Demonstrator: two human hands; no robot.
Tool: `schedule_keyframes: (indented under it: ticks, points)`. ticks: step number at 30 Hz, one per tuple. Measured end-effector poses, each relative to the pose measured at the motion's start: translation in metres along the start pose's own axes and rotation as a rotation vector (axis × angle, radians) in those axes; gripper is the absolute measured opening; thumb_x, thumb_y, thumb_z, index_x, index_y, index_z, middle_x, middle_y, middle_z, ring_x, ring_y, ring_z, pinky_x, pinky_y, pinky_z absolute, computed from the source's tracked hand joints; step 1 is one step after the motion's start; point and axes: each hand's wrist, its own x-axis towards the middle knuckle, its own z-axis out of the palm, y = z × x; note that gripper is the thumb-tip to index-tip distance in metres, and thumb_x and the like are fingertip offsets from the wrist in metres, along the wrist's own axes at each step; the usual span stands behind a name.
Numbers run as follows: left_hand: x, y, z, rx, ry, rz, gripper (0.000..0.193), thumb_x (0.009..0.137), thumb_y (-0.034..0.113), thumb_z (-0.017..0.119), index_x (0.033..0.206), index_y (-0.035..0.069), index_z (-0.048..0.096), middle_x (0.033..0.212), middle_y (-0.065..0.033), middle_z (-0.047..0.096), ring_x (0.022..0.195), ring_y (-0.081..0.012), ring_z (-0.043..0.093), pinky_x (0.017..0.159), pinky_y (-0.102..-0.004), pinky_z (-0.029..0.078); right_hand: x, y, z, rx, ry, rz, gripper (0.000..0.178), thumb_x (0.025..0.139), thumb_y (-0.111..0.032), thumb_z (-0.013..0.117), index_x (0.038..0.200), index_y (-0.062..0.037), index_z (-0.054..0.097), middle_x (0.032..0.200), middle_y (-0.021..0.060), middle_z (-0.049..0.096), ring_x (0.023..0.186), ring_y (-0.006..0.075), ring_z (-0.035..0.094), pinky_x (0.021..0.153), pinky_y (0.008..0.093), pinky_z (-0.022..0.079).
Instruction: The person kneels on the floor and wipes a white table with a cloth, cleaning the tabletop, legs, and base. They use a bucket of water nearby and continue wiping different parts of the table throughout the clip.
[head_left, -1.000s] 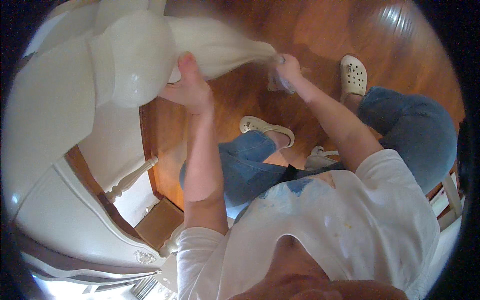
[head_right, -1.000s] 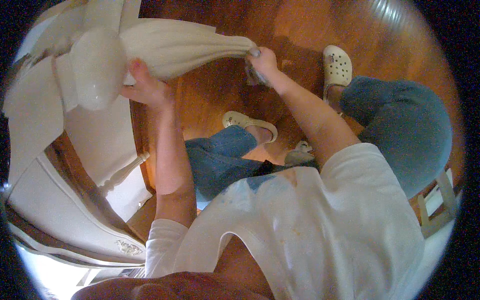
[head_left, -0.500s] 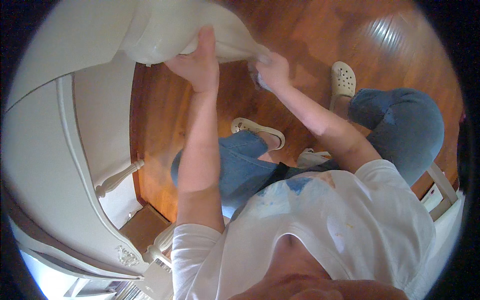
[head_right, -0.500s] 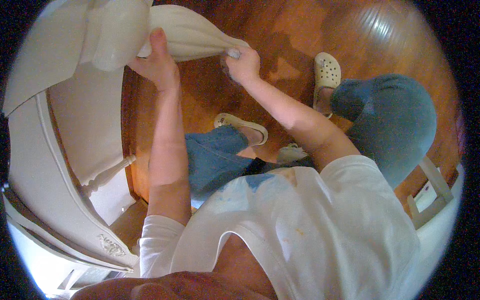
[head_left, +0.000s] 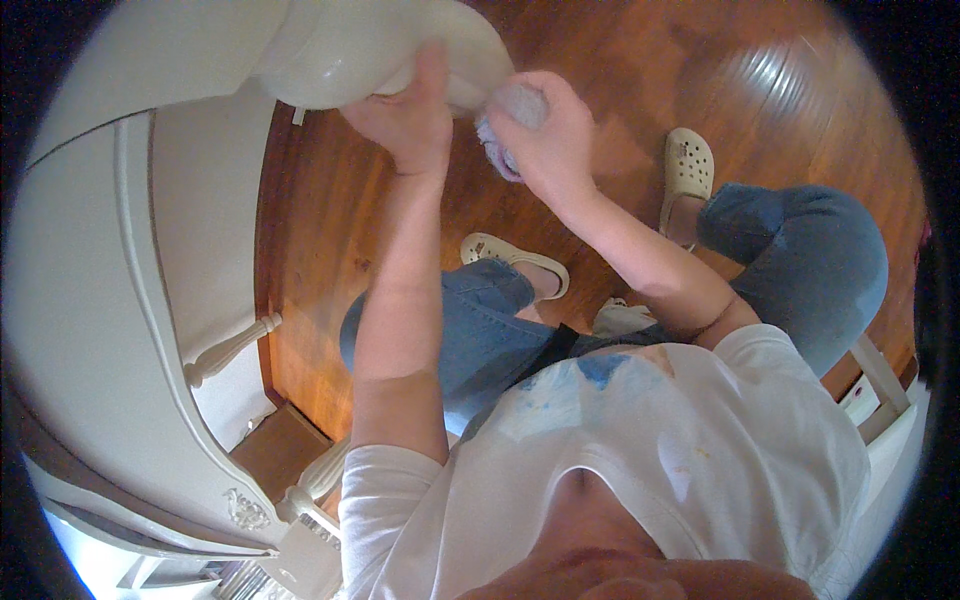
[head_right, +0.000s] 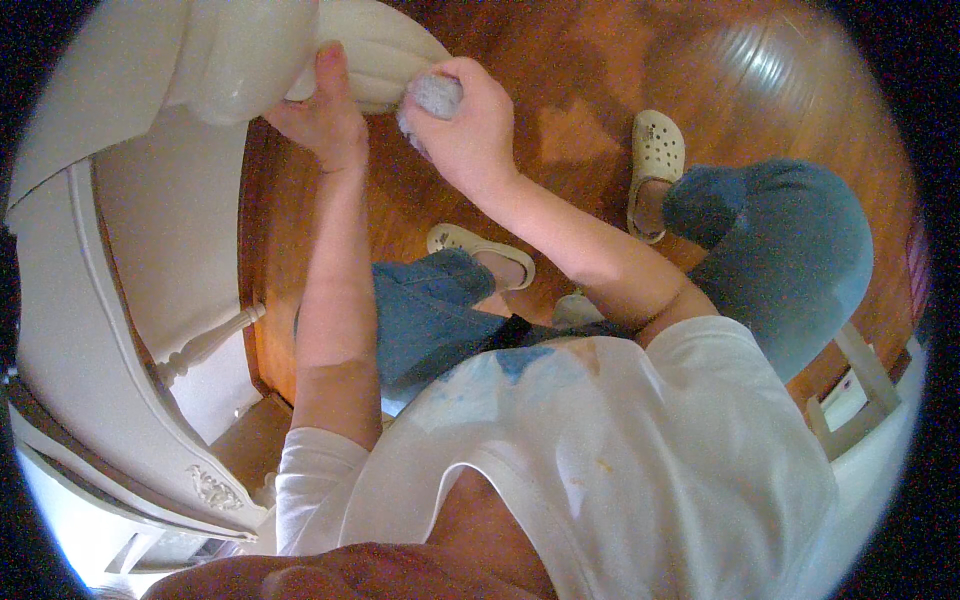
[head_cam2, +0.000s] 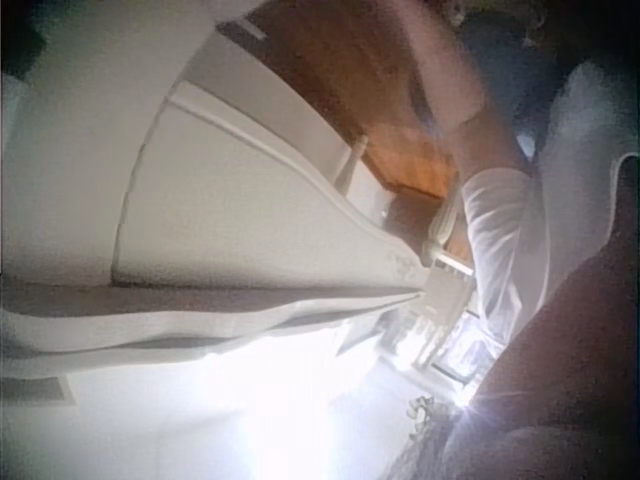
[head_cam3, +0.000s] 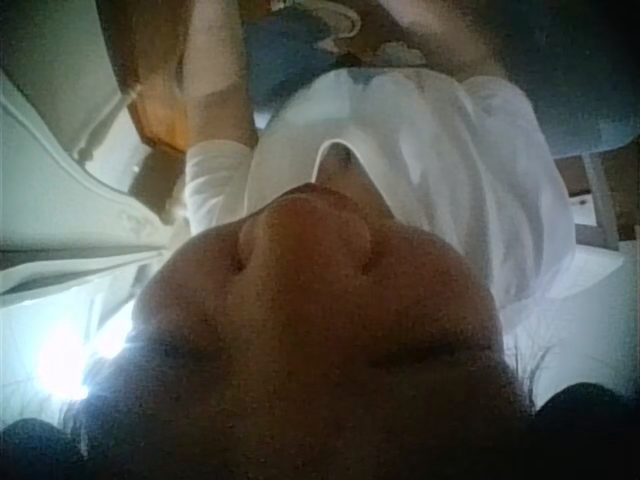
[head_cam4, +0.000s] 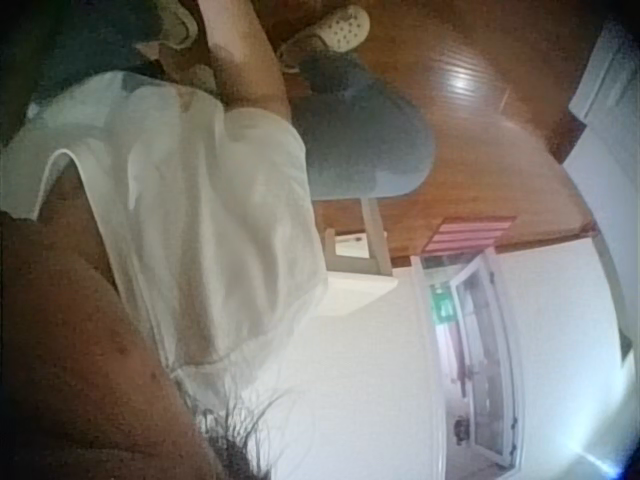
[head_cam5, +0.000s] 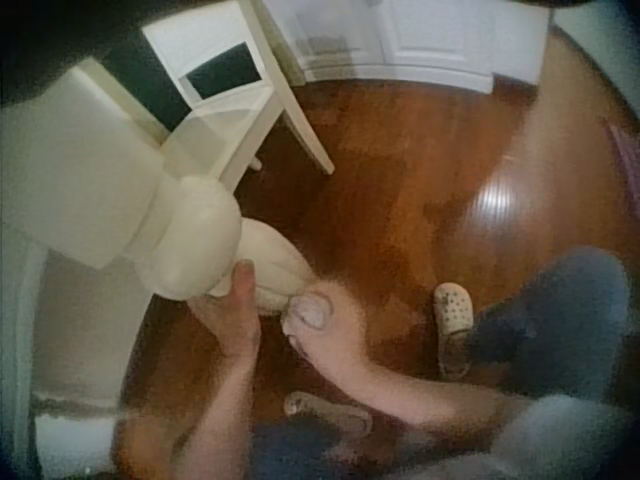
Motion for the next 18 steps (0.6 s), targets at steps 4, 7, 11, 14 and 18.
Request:
schedule_keyframes:
  ticks: [4,7,11,14,18]
  points:
    - [-0.003,0.005,-0.001,-0.121,0.009,-0.165,0.066,0.073,0.012,0.077,0.126,-0.005,0.041,0.124,-0.0160,0.050,0.108,-0.0258,0.050,0.096,-0.0379,0.040,0.002,-0.032,-0.001,0.031,-0.052,-0.355,0.026,0.071,-0.009,0.073,0.094,-0.0045,0.061,0.085,0.0103,0.065,0.080,0.0194,0.063,0.070,0.0301,0.050]
    - [-0.002,0.008,-0.006,-0.145,-0.063,-0.241,0.062,0.079,0.018,0.074,0.126,-0.006,0.042,0.126,-0.0167,0.049,0.110,-0.0264,0.049,0.098,-0.0385,0.038,0.018,-0.037,-0.003,-0.121,-0.047,-0.629,0.027,0.066,-0.013,0.076,0.089,-0.0143,0.063,0.086,0.0089,0.060,0.082,0.0293,0.061,0.072,0.0382,0.050]
    - [-0.004,0.009,-0.012,-0.178,-0.111,-0.259,0.059,0.083,0.020,0.071,0.127,-0.005,0.041,0.126,-0.0161,0.049,0.110,-0.0250,0.049,0.098,-0.0376,0.038,0.017,-0.017,-0.001,-0.224,0.003,-0.662,0.028,0.065,-0.013,0.076,0.089,-0.0185,0.062,0.089,0.0071,0.055,0.080,0.0310,0.060,0.067,0.0400,0.050]
    - [-0.004,0.008,-0.012,-0.078,-0.097,-0.223,0.061,0.082,0.017,0.071,0.129,-0.005,0.038,0.128,-0.0162,0.047,0.113,-0.0244,0.047,0.100,-0.0371,0.036,0.017,0.007,-0.002,-0.260,0.034,-0.667,0.029,0.065,-0.013,0.076,0.091,-0.0195,0.062,0.091,0.0073,0.054,0.079,0.0310,0.060,0.064,0.0402,0.050]
    - [-0.004,0.007,-0.008,-0.159,-0.068,-0.204,0.063,0.081,0.012,0.071,0.130,-0.004,0.036,0.128,-0.0153,0.046,0.115,-0.0235,0.045,0.101,-0.0361,0.035,0.018,0.030,-0.009,-0.384,0.006,-0.541,0.028,0.070,-0.013,0.073,0.095,-0.0147,0.060,0.091,0.0081,0.056,0.084,0.0301,0.060,0.068,0.0382,0.051]
